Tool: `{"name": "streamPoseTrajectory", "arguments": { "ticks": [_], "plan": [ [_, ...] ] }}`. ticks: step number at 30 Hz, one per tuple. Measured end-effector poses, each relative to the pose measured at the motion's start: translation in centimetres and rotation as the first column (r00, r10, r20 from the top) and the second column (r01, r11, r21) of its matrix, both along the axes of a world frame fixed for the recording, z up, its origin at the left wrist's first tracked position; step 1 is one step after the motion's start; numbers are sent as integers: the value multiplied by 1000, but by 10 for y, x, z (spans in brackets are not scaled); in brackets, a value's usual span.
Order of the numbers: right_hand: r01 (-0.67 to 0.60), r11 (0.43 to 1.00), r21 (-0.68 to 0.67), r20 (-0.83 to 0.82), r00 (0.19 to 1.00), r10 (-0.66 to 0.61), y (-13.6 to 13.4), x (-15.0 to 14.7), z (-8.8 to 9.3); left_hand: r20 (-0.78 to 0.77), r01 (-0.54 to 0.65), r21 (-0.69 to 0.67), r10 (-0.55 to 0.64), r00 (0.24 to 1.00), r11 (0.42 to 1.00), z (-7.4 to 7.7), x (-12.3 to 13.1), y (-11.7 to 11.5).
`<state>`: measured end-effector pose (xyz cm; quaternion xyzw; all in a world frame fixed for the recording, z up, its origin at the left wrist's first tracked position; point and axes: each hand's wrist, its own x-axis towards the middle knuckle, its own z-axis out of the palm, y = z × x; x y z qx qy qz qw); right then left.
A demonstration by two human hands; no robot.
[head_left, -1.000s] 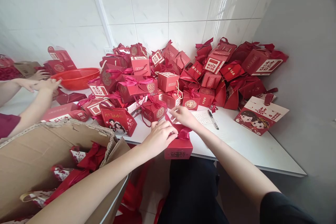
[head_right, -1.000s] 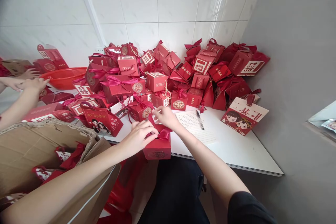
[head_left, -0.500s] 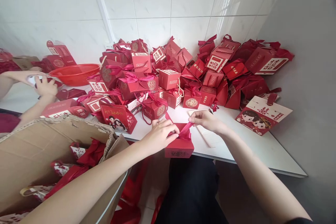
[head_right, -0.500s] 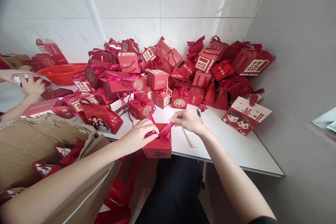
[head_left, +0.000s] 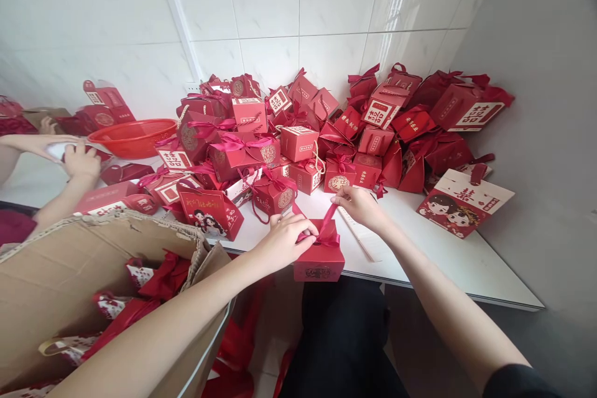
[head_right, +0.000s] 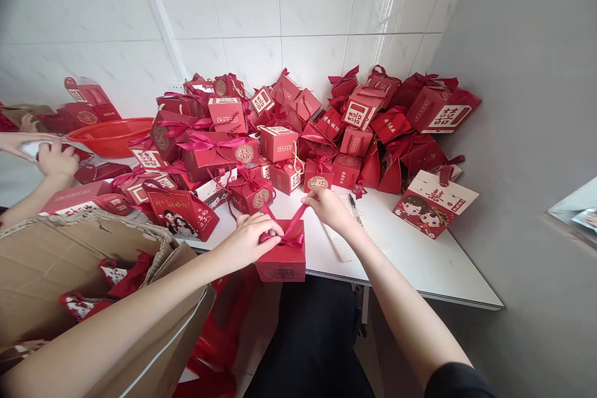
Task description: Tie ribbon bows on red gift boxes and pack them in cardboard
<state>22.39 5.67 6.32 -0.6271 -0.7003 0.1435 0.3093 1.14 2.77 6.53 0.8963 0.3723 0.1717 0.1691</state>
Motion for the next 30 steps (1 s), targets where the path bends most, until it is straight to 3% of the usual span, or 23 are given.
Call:
{"name": "streamPoseTrajectory", "arguments": {
  "ticks": [3,6,10,14,19,23,26,30],
  "plan": [
    [74,997,39,-36,997,-72,-18,-1,4,70,-21,-24,22,997,999,0,-1,-1],
    [102,990,-95,-5,995,-103,-45,-5,9,170,-112,-10,112,979,994,5,-5,0],
    [-53,945,-324,-50,998,38,-72,-16,4,78,-227,-196,246,966,954,12,-16,4],
    [-158,932,-327,-279,958,64,-76,-24,-10,38,-139,-373,165,986,917,10,-22,8],
    [-301,918,-257,-601,794,92,-68,-20,-27,85,-2,-463,46,995,886,7,-24,14],
    [-377,914,-147,-799,590,115,-61,-16,-38,88,63,-546,-17,996,836,9,-26,18],
    [-405,906,-120,-890,448,83,-58,-17,-45,74,81,-552,-48,996,830,10,-28,20],
    [-379,916,-130,-934,357,15,-57,-19,-51,65,114,-515,-94,993,850,9,-29,21]
  ]
}}
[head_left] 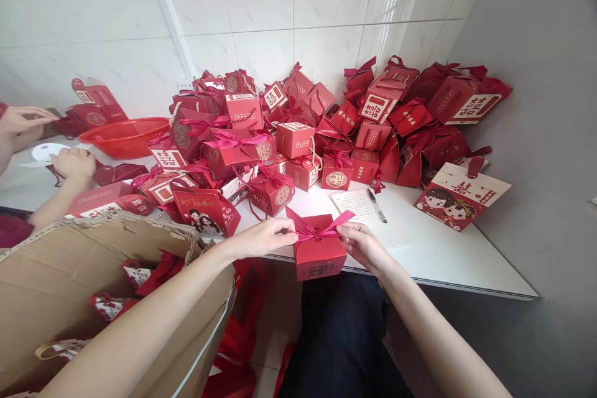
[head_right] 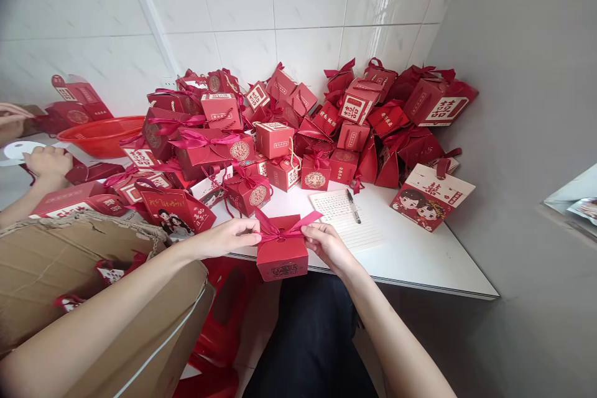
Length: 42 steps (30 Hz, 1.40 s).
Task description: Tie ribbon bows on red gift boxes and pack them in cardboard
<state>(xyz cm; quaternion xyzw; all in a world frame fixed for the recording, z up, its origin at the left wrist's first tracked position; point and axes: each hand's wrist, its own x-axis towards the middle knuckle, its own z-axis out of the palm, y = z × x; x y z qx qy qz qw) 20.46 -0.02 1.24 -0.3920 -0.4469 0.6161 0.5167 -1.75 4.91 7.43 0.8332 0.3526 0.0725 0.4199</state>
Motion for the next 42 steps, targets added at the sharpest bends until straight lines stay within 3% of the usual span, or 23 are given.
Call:
{"name": "streamPoseTrajectory", "arguments": {
  "ticks": [5,9,12,16,18,21,23,26,29,32,36,40,42],
  "plan": [
    [49,999,17,32,998,-49,0,1,-8,15,-42,47,41,999,998,-2,3,3],
    [62,992,106,40,997,-67,-2,11,-17,113,-139,-29,142,983,990,0,4,0],
    [123,973,195,29,991,-131,-5,16,-21,87,-207,-69,212,973,976,1,3,-6],
    [90,957,278,184,972,-145,-10,10,-18,28,-220,-69,223,974,973,-6,0,-5],
    [160,936,314,267,931,-249,-15,3,-15,89,-207,-81,214,973,975,-11,-2,1],
    [275,878,391,350,838,-419,-27,-6,-10,189,-283,-9,280,941,959,-17,-6,14],
    [247,844,476,420,779,-465,-36,-11,-6,218,-380,97,353,910,920,-20,-7,20],
    [109,722,683,488,667,-563,-49,-21,2,220,-422,230,376,900,877,-22,-5,21],
    [-70,547,834,492,542,-681,-56,-39,11,193,-315,209,277,941,926,-22,-3,17],
    [-272,443,854,520,430,-738,-54,-63,16,207,-235,145,202,957,961,-23,-2,15],
    [-342,412,845,516,317,-796,-42,-88,11,219,-245,121,215,952,962,-24,-2,16],
    [-267,393,880,470,366,-803,-34,-94,2,235,-241,147,203,951,959,-25,0,17],
    [-243,399,884,464,353,-812,-32,-96,-1,226,-250,146,214,950,957,-24,2,17]
  ]
}}
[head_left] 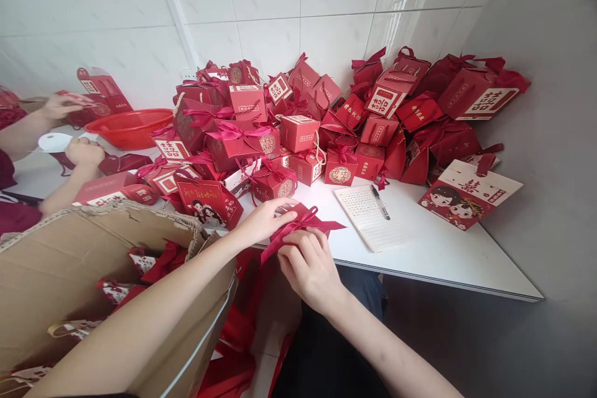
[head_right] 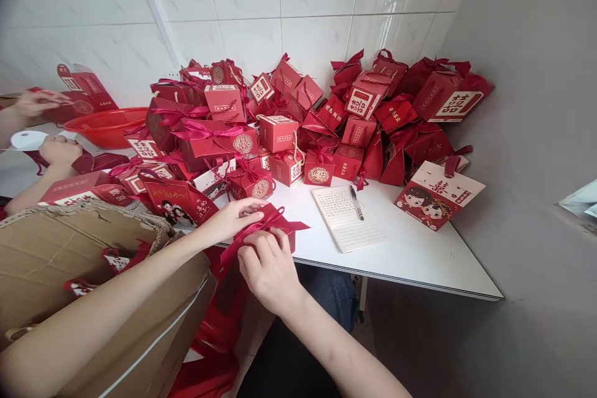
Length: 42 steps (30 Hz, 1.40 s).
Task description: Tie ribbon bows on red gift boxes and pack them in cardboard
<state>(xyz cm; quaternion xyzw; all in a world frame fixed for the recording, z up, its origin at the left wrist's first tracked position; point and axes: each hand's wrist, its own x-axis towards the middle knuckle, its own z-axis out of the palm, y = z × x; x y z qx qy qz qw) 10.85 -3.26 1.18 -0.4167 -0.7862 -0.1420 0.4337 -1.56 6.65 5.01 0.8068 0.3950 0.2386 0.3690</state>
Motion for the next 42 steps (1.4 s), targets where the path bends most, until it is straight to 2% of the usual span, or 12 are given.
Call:
{"name": "streamPoseTrajectory", "arguments": {
  "ticks": [5,11,16,20,28,33,35,37,38,40,41,42],
  "plan": [
    [53,998,-19,7,999,-53,3,-3,-2,-11,5,-3,-5,1000,1000,2,2,-1],
    [-150,988,-28,-161,976,144,3,12,1,-23,31,1,-31,999,1000,3,1,1],
    [-344,939,-7,-223,916,333,-1,32,2,21,82,-45,-81,996,996,2,2,4],
    [-400,915,57,-131,905,404,-4,44,-1,65,13,-32,-11,998,999,0,4,3],
    [-358,930,82,60,933,354,-17,39,-12,32,37,-25,-36,999,999,-1,4,4],
    [-410,911,44,69,911,407,-39,35,6,16,32,-13,-31,999,999,-3,3,5],
    [-462,885,51,-20,886,463,-46,41,19,20,26,-24,-26,999,999,-3,3,5],
    [-428,901,69,-174,884,433,-44,50,30,17,12,-31,-12,1000,999,-4,2,5],
    [-370,928,34,-249,897,366,-38,55,32,11,2,-37,-2,1000,999,-3,2,4],
    [-239,957,-167,-327,929,175,-21,65,29,0,-27,-60,27,1000,998,-3,2,4],
    [-207,930,-305,-324,940,103,-11,69,25,2,-44,-75,44,999,996,-2,2,3],
    [-217,877,-429,-317,945,79,-1,73,18,11,-60,-91,61,998,994,-2,1,3]
  ]
}}
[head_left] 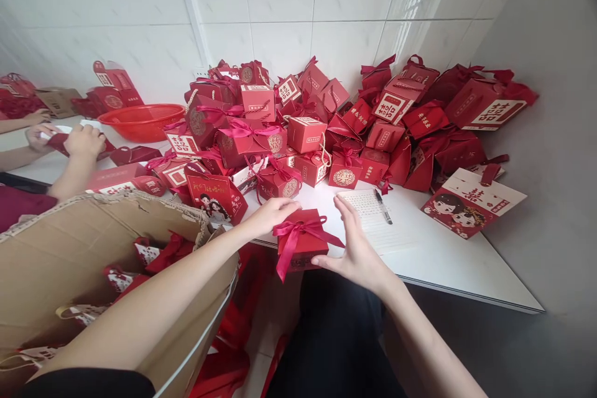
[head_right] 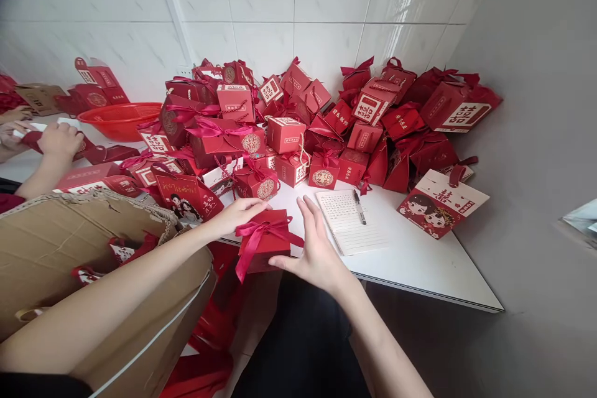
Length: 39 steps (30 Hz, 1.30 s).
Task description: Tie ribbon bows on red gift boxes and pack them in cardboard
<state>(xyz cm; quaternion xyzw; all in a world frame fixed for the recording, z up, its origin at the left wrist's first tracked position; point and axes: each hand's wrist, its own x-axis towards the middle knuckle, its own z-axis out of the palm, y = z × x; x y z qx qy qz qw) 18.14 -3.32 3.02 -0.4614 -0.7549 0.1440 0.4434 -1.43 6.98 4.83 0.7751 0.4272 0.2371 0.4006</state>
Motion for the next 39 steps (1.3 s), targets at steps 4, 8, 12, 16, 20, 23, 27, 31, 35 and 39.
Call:
{"name": "streamPoseTrajectory", "arguments": {
  "ticks": [4,8,12,16,20,23,27,31,35,39],
  "plan": [
    [-263,914,-309,-162,962,221,25,6,-27,117,-63,-100,74,990,993,0,-3,3],
    [-276,908,-314,-331,929,168,29,5,-38,210,-122,-236,173,962,964,-1,-7,7],
    [-321,889,-326,-203,942,265,35,2,-33,188,-79,-278,134,973,957,-1,-8,3],
    [-421,821,-385,-235,905,354,40,0,-23,269,-15,-308,103,958,951,-1,-5,-3],
    [-493,762,-420,-291,868,401,37,3,-21,352,69,-435,99,931,898,2,-5,-7],
    [-558,698,-449,-318,830,459,35,5,-23,367,178,-434,-7,930,883,5,-5,-11],
    [-536,733,-418,-318,842,435,35,3,-25,384,229,-360,-80,920,905,5,-6,-9],
    [-339,884,-321,-312,919,240,32,1,-28,421,100,-253,16,907,962,10,-8,-6],
    [-50,979,-195,-318,948,-15,23,5,-33,289,-3,47,-11,957,999,22,-8,-12],
    [43,991,-123,-256,964,-74,14,11,-34,46,2,396,-21,999,918,29,-2,-30]
  ]
}}
